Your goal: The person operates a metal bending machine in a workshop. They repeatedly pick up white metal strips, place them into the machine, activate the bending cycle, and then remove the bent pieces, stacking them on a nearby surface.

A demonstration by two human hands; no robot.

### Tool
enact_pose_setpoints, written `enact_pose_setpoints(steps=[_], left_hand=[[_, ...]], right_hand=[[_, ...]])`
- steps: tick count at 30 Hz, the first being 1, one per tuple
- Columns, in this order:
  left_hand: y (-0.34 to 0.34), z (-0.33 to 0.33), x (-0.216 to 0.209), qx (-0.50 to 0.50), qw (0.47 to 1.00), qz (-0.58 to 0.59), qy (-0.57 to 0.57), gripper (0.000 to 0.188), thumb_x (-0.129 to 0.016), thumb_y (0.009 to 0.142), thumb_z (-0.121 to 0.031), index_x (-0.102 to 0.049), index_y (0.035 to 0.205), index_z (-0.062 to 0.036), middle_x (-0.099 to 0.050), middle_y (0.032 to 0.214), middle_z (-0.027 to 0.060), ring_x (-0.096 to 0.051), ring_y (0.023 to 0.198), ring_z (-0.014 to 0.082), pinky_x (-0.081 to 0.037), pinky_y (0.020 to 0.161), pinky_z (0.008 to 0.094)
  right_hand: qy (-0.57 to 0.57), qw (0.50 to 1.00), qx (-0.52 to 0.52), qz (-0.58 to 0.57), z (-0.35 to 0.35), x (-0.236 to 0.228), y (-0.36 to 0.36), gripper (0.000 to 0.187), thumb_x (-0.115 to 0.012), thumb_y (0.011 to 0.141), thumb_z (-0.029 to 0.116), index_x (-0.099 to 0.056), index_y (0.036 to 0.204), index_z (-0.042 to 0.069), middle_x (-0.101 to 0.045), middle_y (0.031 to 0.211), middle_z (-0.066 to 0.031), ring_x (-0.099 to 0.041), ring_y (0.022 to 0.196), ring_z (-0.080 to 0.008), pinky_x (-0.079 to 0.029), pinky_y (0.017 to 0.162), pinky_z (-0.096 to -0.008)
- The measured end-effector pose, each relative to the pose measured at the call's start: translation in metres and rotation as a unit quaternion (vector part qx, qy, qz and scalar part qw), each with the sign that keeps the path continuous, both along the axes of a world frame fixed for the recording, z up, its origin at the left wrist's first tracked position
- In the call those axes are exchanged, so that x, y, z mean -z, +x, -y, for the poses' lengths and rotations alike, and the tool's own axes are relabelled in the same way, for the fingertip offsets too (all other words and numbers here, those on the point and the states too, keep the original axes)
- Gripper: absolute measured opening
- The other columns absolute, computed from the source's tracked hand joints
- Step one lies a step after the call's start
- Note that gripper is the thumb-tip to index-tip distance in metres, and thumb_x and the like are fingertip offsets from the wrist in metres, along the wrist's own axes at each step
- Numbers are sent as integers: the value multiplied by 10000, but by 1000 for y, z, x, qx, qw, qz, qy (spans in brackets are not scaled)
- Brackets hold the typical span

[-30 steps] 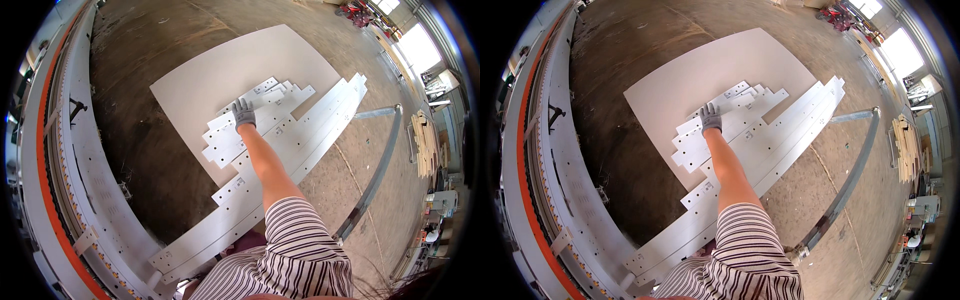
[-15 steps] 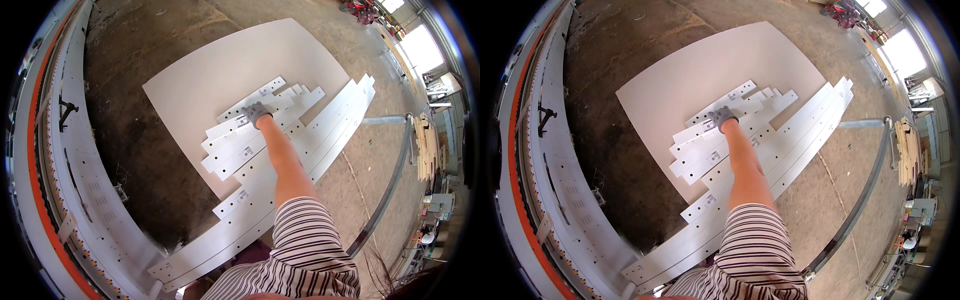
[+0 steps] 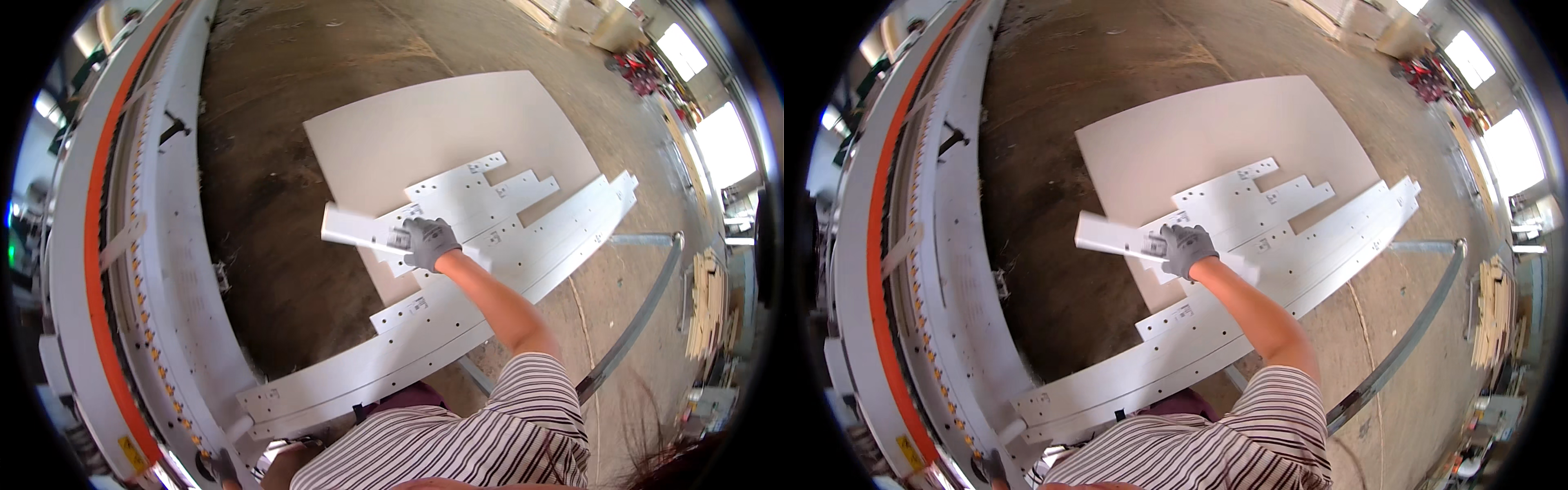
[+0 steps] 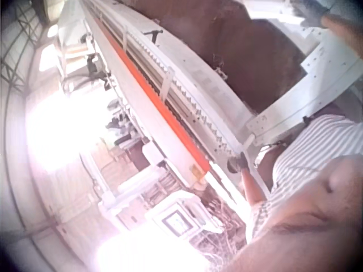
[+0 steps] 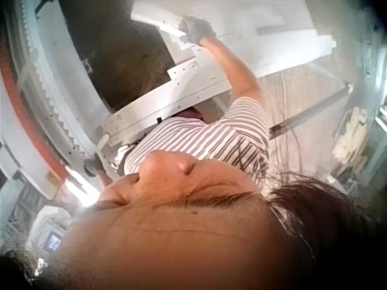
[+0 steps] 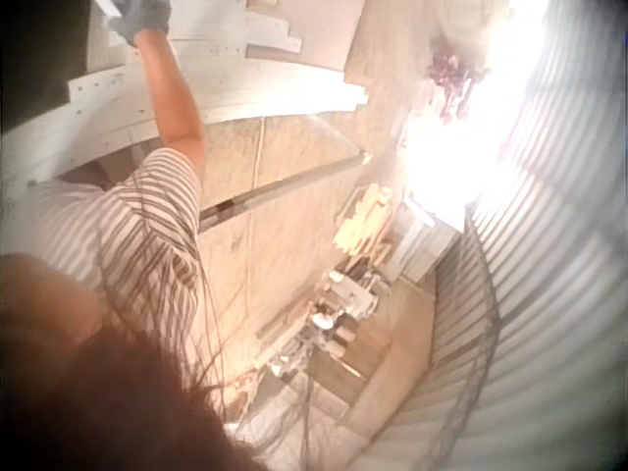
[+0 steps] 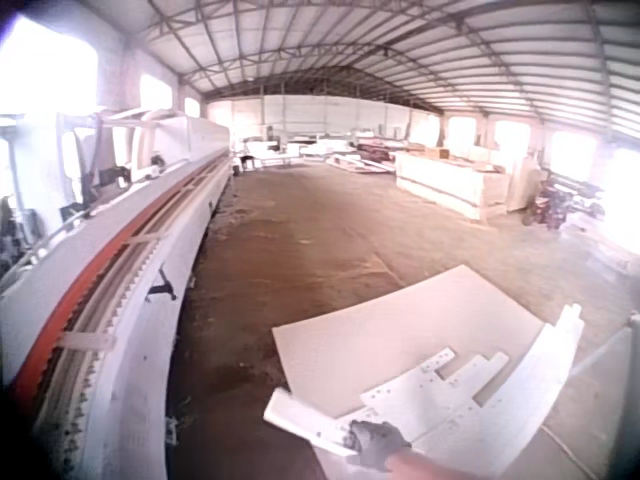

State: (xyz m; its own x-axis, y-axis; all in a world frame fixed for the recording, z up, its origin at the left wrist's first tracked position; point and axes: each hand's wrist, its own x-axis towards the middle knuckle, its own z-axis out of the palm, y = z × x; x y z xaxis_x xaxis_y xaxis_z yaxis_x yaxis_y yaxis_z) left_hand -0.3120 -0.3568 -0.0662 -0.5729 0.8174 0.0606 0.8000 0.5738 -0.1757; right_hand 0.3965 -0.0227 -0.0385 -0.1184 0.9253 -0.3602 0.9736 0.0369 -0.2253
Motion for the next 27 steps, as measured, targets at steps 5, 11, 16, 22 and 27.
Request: enact_pose_setpoints(steps=[5,11,16,22,27], left_hand=[[149,-90,-53,176,887,395,163,781,-674,799,-359,-291,1389,-19,-390,1352,189,-443,1220,308,-385,1000,406],[285,-119,-92,359,674,605,224,733,-700,849,-252,-277,1397,-12,-439,1292,146,-483,1145,215,-408,971,343],[204,-75,-92,134,564,766,280,473,-528,944,-419,-459,1195,-24,-598,989,95,-596,836,154,-522,737,323],[95,22,-69,-113,431,792,418,367,-563,931,-369,-501,1091,-44,-598,914,96,-624,786,206,-558,700,349],[21,92,-39,-193,272,762,555,367,-547,938,-378,-529,1049,-29,-588,883,80,-606,768,193,-550,695,321]], right_hand=[[22,842,78,-533,23,-96,-85,591,-781,668,182,-524,1176,23,-630,1064,-89,-613,954,-188,-496,865,-319],[-86,720,34,-688,91,-133,-249,528,-808,681,170,-552,1124,39,-620,975,-23,-576,895,-119,-493,790,-287],[-86,718,12,-691,130,-131,-327,476,-800,708,204,-574,1088,28,-631,959,-36,-580,856,-107,-485,778,-278],[-91,725,43,-681,154,-101,-340,441,-804,711,141,-564,1056,9,-637,910,-52,-605,838,-120,-489,758,-277],[-77,757,81,-643,160,-65,-329,439,-808,708,97,-562,1060,7,-623,927,-37,-600,836,-117,-490,785,-258]])
